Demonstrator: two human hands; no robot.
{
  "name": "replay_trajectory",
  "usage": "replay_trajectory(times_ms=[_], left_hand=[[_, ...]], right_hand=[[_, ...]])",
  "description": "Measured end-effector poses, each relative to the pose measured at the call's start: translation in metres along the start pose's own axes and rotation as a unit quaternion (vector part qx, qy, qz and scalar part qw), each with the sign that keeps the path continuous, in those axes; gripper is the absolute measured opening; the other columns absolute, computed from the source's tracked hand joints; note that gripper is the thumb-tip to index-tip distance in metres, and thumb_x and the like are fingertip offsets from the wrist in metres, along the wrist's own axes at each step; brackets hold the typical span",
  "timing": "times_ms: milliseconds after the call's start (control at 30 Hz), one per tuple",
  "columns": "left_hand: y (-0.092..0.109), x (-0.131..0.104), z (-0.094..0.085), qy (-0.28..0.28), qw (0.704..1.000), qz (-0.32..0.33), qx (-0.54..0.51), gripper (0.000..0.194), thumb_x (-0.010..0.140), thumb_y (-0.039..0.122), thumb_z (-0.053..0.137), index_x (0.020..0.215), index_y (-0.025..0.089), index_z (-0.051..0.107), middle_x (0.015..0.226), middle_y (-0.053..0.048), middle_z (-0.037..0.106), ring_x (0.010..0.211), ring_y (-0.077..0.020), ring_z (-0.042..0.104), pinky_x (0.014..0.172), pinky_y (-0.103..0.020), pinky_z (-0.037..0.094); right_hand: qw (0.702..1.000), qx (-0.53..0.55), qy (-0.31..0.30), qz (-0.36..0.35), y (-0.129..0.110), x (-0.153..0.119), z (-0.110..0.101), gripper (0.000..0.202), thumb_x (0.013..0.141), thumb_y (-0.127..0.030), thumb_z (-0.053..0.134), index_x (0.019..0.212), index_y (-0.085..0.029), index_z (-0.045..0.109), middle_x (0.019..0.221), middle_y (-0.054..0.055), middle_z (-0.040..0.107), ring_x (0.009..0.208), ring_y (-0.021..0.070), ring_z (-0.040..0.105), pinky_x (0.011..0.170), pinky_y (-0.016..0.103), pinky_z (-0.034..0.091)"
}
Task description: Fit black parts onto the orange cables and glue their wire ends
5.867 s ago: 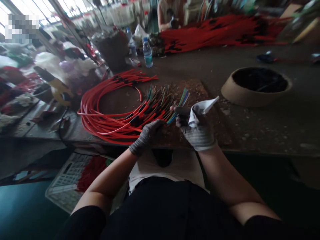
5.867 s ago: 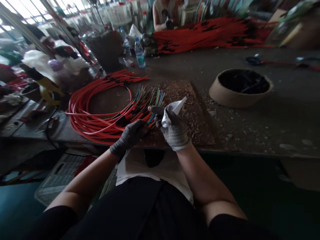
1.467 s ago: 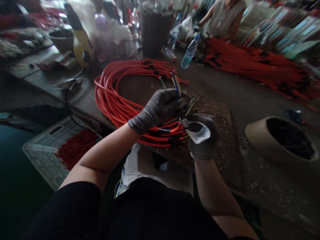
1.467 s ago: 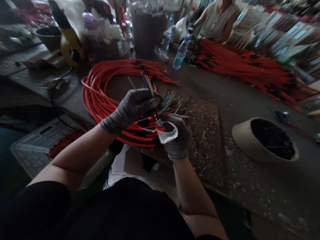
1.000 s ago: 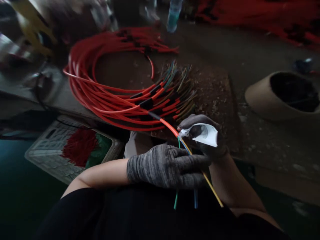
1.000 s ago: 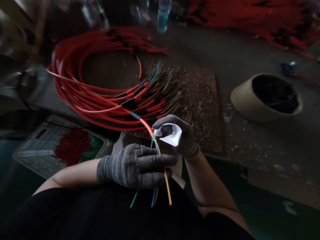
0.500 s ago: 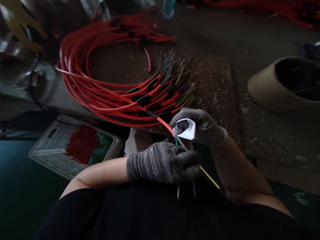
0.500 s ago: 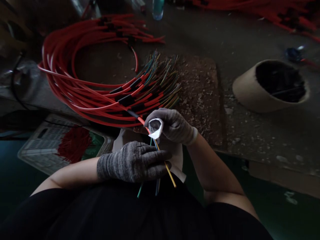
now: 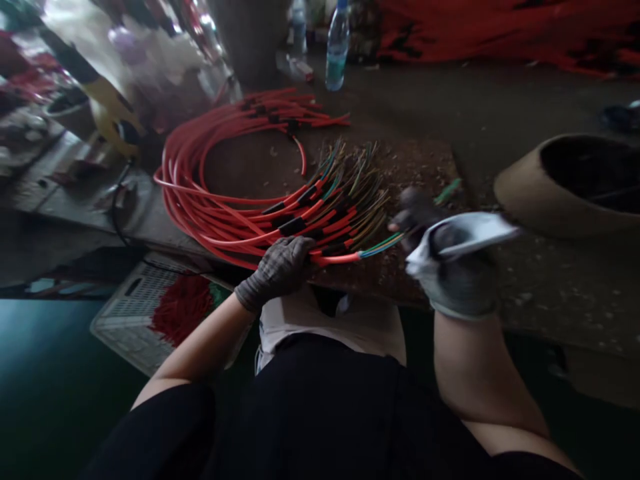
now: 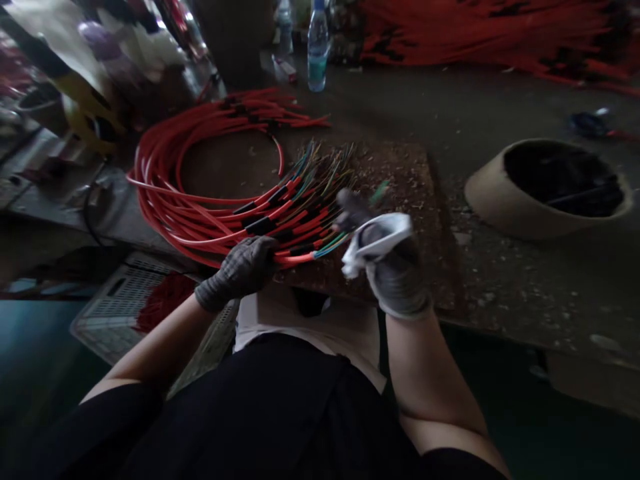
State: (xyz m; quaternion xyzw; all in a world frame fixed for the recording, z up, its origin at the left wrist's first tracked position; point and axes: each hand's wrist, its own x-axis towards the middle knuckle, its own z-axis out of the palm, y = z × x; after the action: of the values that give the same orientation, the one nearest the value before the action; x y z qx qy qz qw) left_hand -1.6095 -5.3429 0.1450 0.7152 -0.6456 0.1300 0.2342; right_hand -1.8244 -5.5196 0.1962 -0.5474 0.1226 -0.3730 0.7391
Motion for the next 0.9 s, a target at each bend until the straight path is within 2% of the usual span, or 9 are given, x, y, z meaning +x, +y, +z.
replay_trajectory(times_ms=[133, 300, 400, 467, 533, 633, 700, 800, 900], left_hand=[[0.001, -0.01, -0.006, 0.052, 0.998, -0.006, 0.017, 0.021, 0.094, 0.031, 0.059, 0.107, 0.016, 0.063, 0.098, -0.01, 0.073, 0.085, -0.0192, 0.07, 0.073, -0.029, 0.055], [0.024, 0.013, -0.007, 0.033, 0.999, 0.031, -0.026, 0.02, 0.093, 0.033, 0.065, 0.104, 0.018, 0.07, 0.095, -0.008, 0.076, 0.086, -0.0177, 0.073, 0.076, -0.026, 0.056], [0.047, 0.024, -0.006, 0.008, 0.989, 0.04, -0.139, 0.019, 0.094, 0.029, 0.065, 0.107, 0.017, 0.07, 0.096, -0.006, 0.076, 0.085, -0.0148, 0.073, 0.076, -0.022, 0.056], [0.059, 0.026, -0.004, -0.036, 0.979, 0.05, -0.192, 0.025, 0.093, 0.028, 0.066, 0.115, 0.018, 0.069, 0.104, -0.007, 0.076, 0.093, -0.0153, 0.074, 0.083, -0.022, 0.057], [0.064, 0.027, 0.001, -0.094, 0.979, 0.03, -0.18, 0.037, 0.091, 0.032, 0.069, 0.125, 0.017, 0.065, 0.118, -0.01, 0.073, 0.105, -0.0187, 0.072, 0.089, -0.025, 0.057], [0.064, 0.036, 0.01, -0.206, 0.976, -0.057, -0.046, 0.04, 0.094, 0.035, 0.064, 0.128, 0.015, 0.064, 0.121, -0.015, 0.07, 0.106, -0.0252, 0.071, 0.088, -0.034, 0.058], [0.068, 0.049, 0.015, -0.292, 0.952, -0.073, 0.05, 0.033, 0.098, 0.027, 0.053, 0.125, 0.012, 0.065, 0.115, -0.017, 0.071, 0.103, -0.0285, 0.071, 0.083, -0.038, 0.057], [0.078, 0.071, 0.022, -0.357, 0.925, -0.037, 0.124, 0.037, 0.1, 0.016, 0.038, 0.125, 0.004, 0.062, 0.111, -0.025, 0.069, 0.102, -0.0331, 0.071, 0.077, -0.042, 0.057], [0.084, 0.082, 0.028, -0.366, 0.923, -0.03, 0.118, 0.039, 0.099, 0.026, 0.043, 0.118, -0.001, 0.064, 0.104, -0.028, 0.069, 0.097, -0.0384, 0.071, 0.074, -0.048, 0.057]], right_hand=[[0.992, 0.067, 0.09, -0.051, 0.003, 0.008, -0.018, 0.02, 0.08, -0.053, 0.077, 0.089, -0.035, 0.078, 0.091, -0.002, 0.075, 0.079, 0.0157, 0.069, 0.059, 0.024, 0.06], [0.992, 0.075, 0.09, -0.033, 0.013, -0.002, -0.027, 0.023, 0.088, -0.052, 0.067, 0.102, -0.037, 0.075, 0.102, -0.001, 0.075, 0.1, 0.0212, 0.07, 0.071, 0.033, 0.062], [0.992, 0.093, 0.085, 0.008, 0.018, -0.015, -0.027, 0.022, 0.087, -0.05, 0.069, 0.101, -0.035, 0.076, 0.098, -0.002, 0.075, 0.09, 0.0159, 0.07, 0.07, 0.027, 0.061], [0.989, 0.099, 0.091, 0.069, 0.019, -0.027, -0.034, 0.025, 0.085, -0.049, 0.069, 0.101, -0.032, 0.077, 0.097, -0.001, 0.075, 0.077, 0.013, 0.069, 0.064, 0.025, 0.061], [0.983, 0.096, 0.127, 0.095, 0.017, -0.04, -0.046, 0.029, 0.083, -0.049, 0.07, 0.101, -0.027, 0.078, 0.101, 0.0, 0.076, 0.074, 0.012, 0.07, 0.063, 0.023, 0.062], [0.979, 0.094, 0.18, 0.029, 0.008, -0.049, -0.053, 0.028, 0.079, -0.045, 0.074, 0.095, -0.023, 0.079, 0.11, 0.001, 0.076, 0.096, 0.0146, 0.072, 0.084, 0.023, 0.063], [0.98, 0.11, 0.161, 0.027, 0.007, -0.045, -0.043, 0.024, 0.082, -0.044, 0.07, 0.091, -0.023, 0.079, 0.112, 0.002, 0.076, 0.11, 0.0185, 0.07, 0.097, 0.031, 0.06], [0.955, 0.164, 0.175, 0.175, 0.026, -0.023, -0.013, 0.025, 0.09, -0.036, 0.056, 0.083, -0.021, 0.075, 0.097, 0.004, 0.077, 0.095, 0.021, 0.073, 0.091, 0.042, 0.063], [0.899, 0.222, 0.25, 0.283, 0.053, -0.004, 0.004, 0.025, 0.089, -0.023, 0.05, 0.071, -0.022, 0.066, 0.065, 0.001, 0.068, 0.072, 0.019, 0.071, 0.075, 0.04, 0.066]])
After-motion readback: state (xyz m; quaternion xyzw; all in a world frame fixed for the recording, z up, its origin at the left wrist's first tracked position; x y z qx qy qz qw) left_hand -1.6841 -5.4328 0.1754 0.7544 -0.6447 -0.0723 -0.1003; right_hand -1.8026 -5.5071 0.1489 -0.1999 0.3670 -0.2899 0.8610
